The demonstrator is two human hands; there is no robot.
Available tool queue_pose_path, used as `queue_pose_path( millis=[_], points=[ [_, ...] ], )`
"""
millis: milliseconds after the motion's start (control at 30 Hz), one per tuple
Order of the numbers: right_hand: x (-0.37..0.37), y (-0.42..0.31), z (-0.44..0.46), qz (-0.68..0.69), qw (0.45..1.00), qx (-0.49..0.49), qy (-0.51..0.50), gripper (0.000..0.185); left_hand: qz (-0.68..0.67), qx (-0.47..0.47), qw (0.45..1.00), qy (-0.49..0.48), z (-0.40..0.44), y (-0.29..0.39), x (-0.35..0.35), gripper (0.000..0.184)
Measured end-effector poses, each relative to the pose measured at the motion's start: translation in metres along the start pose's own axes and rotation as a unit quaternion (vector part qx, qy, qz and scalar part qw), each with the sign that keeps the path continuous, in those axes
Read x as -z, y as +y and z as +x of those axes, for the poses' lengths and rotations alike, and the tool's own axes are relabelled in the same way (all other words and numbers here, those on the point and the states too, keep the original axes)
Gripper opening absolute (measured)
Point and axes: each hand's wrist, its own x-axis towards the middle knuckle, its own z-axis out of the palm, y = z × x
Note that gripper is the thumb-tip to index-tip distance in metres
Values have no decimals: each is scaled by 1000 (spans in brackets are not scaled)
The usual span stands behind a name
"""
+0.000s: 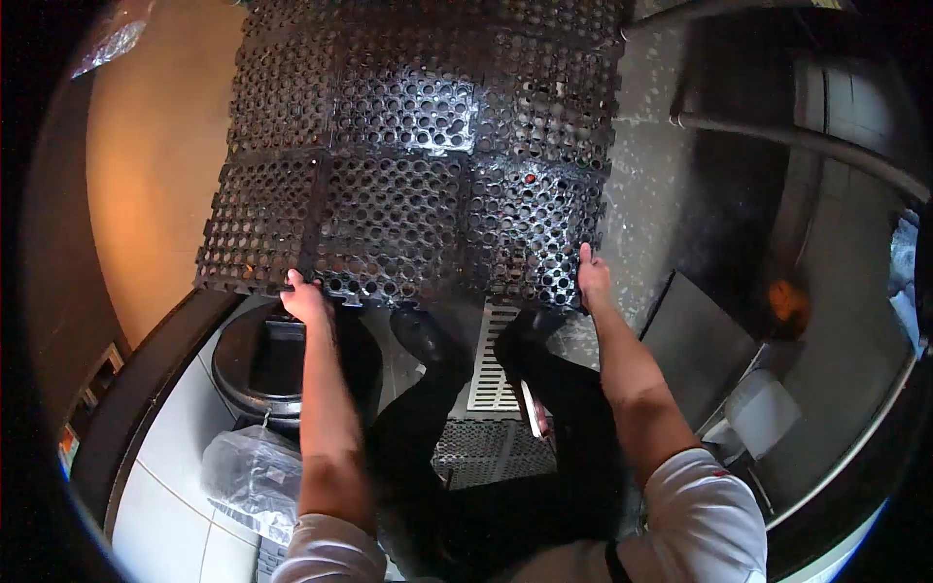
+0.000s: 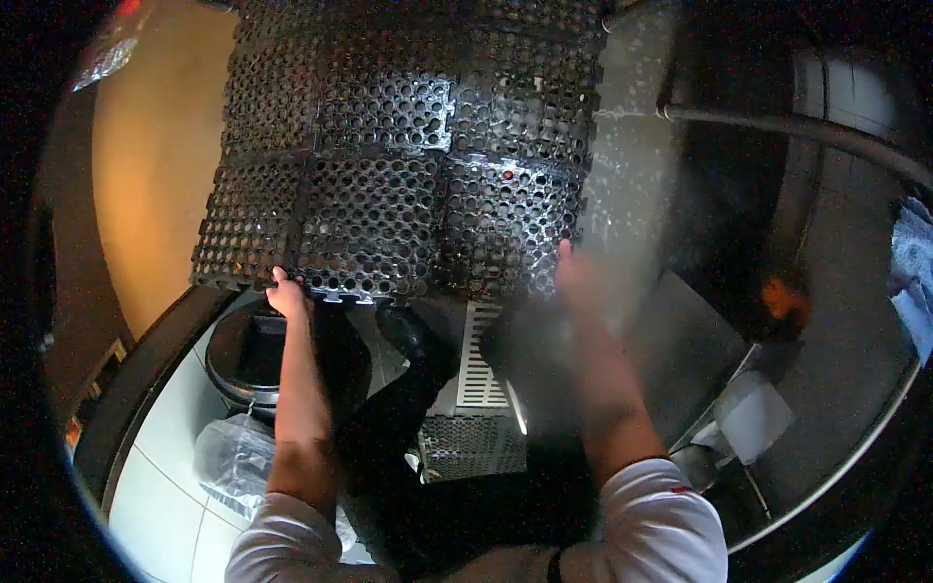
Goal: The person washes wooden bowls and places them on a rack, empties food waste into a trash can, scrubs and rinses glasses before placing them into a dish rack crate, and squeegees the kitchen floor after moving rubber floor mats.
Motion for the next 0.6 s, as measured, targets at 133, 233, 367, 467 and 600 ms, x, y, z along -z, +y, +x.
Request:
queue_pose_path(
  millis=[133,233,367,467,600],
  points=[
    [-51,8,13,42,999,13,1,68,37,149,987,-37,47,0,-6,38],
    [-31,-16,-21,113,989,49,-76,66,47,202,976,-65,99,-64,-6,43],
    [-55,1,-8,43,994,46,87,67,217,59,974,-29,45,-27,-14,61],
    [-65,24,-10,-75,978,107,165,67,229,-38,967,-105,32,-44,-6,75],
    [-26,-7,-84,52,991,117,34,67,365,-106,916,-126,-47,-7,13,88]
  ],
)
